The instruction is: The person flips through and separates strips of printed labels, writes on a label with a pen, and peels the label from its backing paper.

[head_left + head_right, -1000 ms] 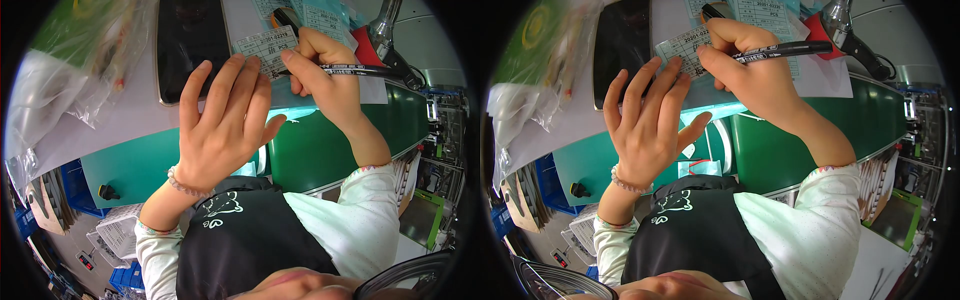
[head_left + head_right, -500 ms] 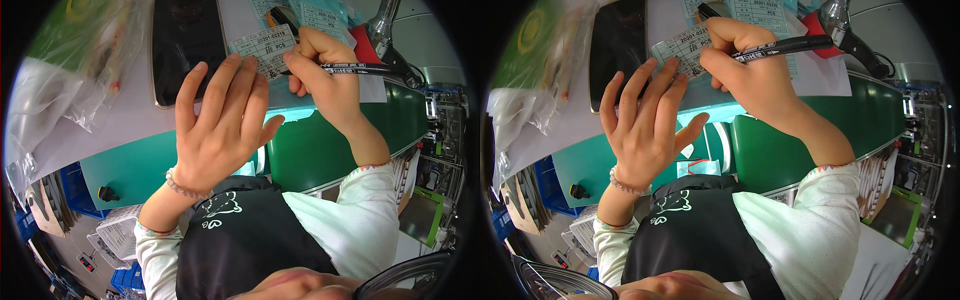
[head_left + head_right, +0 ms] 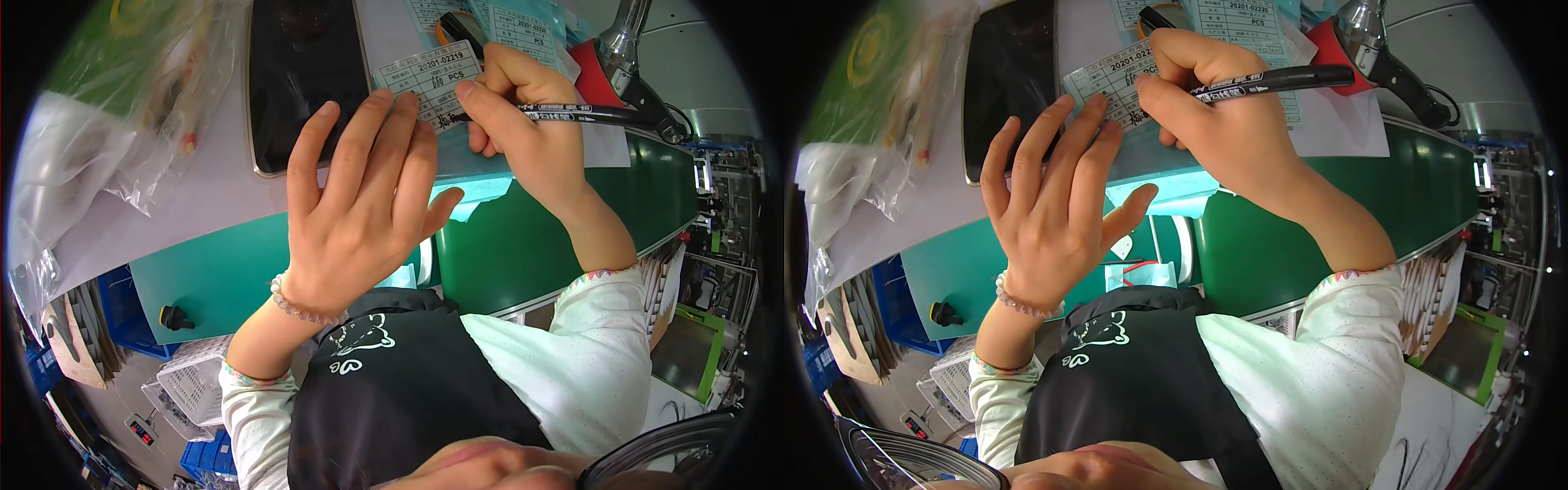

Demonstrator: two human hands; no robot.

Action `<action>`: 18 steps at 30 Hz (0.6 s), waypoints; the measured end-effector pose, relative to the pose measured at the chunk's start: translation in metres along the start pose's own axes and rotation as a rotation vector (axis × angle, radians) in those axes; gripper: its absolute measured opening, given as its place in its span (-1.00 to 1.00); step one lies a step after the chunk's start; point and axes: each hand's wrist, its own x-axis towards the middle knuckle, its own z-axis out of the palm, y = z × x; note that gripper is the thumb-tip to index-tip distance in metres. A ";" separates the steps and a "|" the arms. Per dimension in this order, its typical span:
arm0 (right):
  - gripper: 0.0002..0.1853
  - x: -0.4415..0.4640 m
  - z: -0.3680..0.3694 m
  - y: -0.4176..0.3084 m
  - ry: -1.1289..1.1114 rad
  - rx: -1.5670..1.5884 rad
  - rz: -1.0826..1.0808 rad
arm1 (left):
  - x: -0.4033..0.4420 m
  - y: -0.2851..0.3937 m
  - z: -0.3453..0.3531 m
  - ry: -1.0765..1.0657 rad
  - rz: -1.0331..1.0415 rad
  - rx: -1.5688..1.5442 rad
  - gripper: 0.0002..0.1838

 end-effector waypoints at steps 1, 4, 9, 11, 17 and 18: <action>-0.69 0.000 0.000 0.000 0.000 -0.004 -0.005 | 0.000 0.000 0.000 -0.001 0.002 0.001 -0.61; -0.68 -0.001 -0.001 0.002 -0.019 0.002 -0.046 | 0.000 0.000 0.000 -0.007 0.002 0.005 -0.61; -0.69 -0.001 0.000 0.000 0.010 0.011 -0.023 | 0.000 0.000 -0.001 -0.012 0.005 0.008 -0.62; -0.70 -0.001 -0.002 -0.001 0.029 0.041 -0.015 | 0.000 0.000 -0.002 -0.014 0.005 0.005 -0.62; -0.69 0.003 -0.006 0.003 0.023 0.047 0.002 | 0.001 -0.001 -0.002 -0.021 0.011 0.011 -0.62; -0.68 0.003 -0.004 0.003 0.017 0.023 -0.007 | 0.000 -0.001 -0.002 -0.020 0.012 0.013 -0.62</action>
